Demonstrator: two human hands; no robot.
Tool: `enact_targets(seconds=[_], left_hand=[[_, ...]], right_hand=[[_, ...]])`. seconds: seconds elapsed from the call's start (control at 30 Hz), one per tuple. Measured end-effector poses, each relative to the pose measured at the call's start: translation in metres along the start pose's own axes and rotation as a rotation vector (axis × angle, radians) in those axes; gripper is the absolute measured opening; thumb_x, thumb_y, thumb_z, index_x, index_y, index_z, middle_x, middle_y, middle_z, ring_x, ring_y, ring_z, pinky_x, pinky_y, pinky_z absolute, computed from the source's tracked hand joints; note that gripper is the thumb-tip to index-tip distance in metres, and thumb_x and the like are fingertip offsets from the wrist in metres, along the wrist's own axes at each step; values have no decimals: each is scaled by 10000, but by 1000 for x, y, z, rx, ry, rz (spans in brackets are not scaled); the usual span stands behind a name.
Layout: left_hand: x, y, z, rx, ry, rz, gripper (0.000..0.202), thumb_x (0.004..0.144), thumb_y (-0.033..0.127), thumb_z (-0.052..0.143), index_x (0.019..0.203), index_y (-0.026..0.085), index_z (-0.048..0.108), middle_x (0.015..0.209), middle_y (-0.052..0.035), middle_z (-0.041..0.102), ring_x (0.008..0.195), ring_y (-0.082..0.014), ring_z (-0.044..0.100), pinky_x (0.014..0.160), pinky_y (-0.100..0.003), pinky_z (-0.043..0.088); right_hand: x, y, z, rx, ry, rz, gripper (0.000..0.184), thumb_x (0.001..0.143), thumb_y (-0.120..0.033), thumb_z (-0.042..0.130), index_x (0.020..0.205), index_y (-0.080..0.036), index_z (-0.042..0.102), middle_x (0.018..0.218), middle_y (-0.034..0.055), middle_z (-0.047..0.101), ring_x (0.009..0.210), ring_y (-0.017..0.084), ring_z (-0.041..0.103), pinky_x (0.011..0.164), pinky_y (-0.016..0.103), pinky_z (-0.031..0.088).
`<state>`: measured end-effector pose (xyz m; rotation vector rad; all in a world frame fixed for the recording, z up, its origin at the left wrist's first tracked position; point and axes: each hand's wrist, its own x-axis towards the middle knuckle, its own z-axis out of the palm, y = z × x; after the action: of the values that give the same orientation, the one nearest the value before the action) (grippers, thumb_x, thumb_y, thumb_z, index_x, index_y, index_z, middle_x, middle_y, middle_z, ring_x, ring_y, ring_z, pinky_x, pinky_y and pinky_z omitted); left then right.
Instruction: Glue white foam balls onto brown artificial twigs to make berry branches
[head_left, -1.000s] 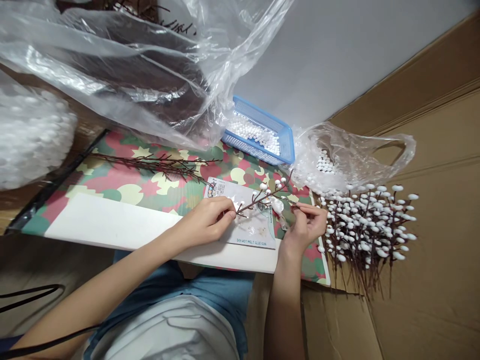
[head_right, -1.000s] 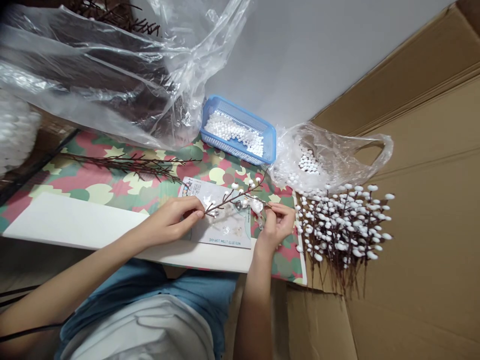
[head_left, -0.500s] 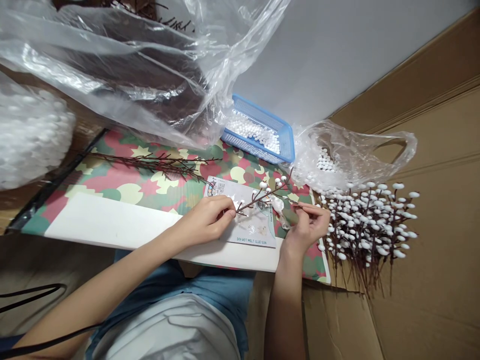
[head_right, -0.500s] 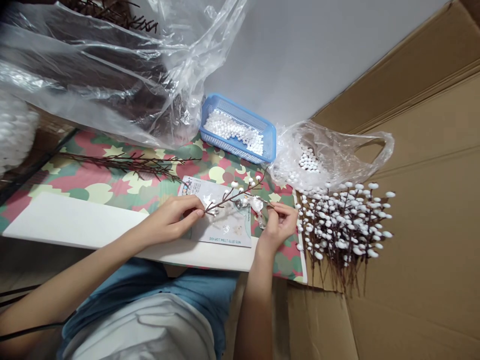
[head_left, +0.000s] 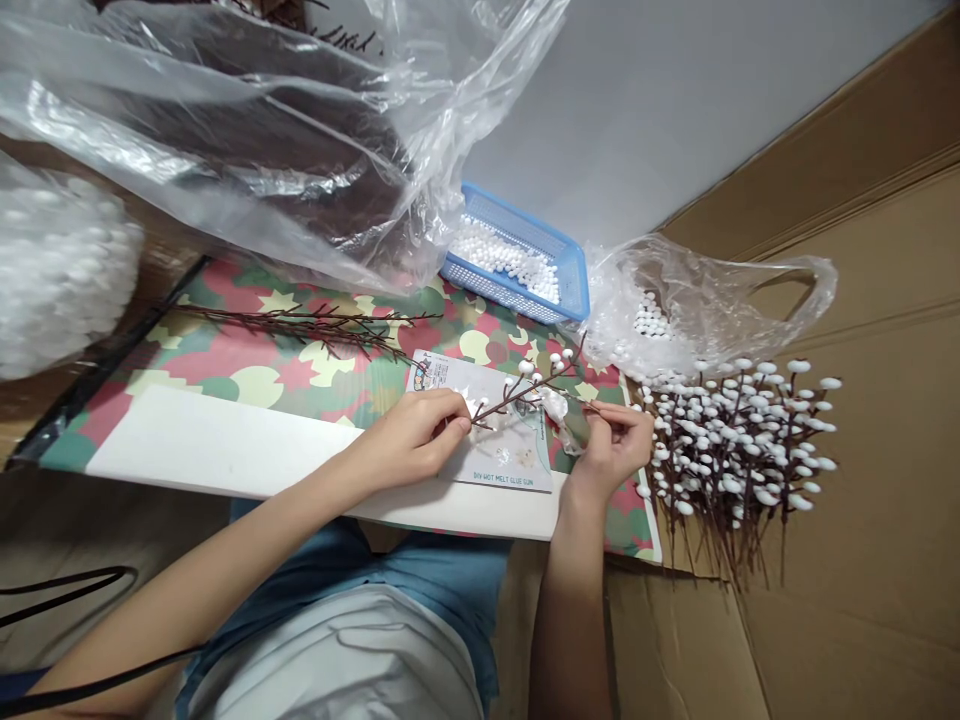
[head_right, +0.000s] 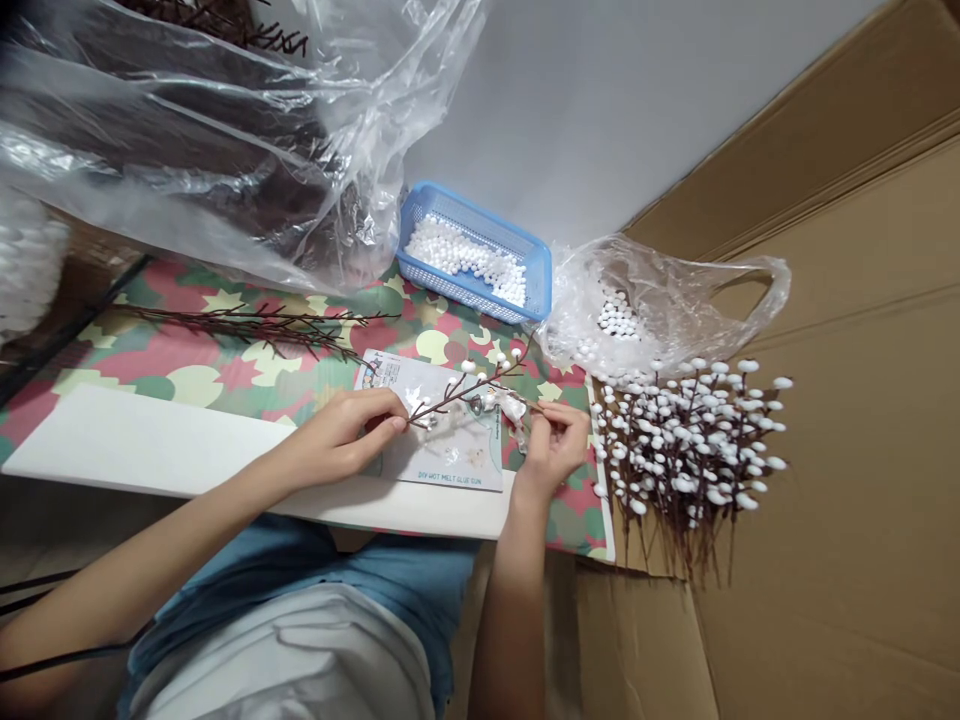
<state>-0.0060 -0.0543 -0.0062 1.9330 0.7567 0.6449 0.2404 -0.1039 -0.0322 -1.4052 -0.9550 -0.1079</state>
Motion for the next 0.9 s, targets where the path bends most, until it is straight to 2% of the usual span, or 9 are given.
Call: enact_targets(seconds=[0.27, 0.63, 0.9], left_hand=[[1, 1, 0, 2, -11, 11, 198, 901, 167, 424, 772, 156, 575, 724, -16, 596, 682, -144, 544, 651, -247, 385], [1, 1, 0, 27, -39, -8, 213, 912, 186, 420, 771, 159, 577, 721, -16, 594, 681, -148, 546, 651, -253, 386], [1, 2, 0, 15, -22, 1, 211, 908, 180, 423, 766, 158, 577, 716, -16, 594, 673, -146, 545, 643, -250, 387]], right_hand=[[17, -6, 0, 60, 101, 19, 105, 616, -133, 576, 661, -207, 515, 684, -26, 548, 697, 161, 587, 635, 316, 504], [24, -10, 5, 60, 92, -20, 108, 605, -127, 585, 635, -206, 518, 675, -22, 546, 698, 160, 576, 640, 314, 485], [22, -1, 2, -4, 61, 5, 89, 625, -167, 578, 654, -211, 506, 691, -29, 557, 713, 167, 588, 659, 326, 484]])
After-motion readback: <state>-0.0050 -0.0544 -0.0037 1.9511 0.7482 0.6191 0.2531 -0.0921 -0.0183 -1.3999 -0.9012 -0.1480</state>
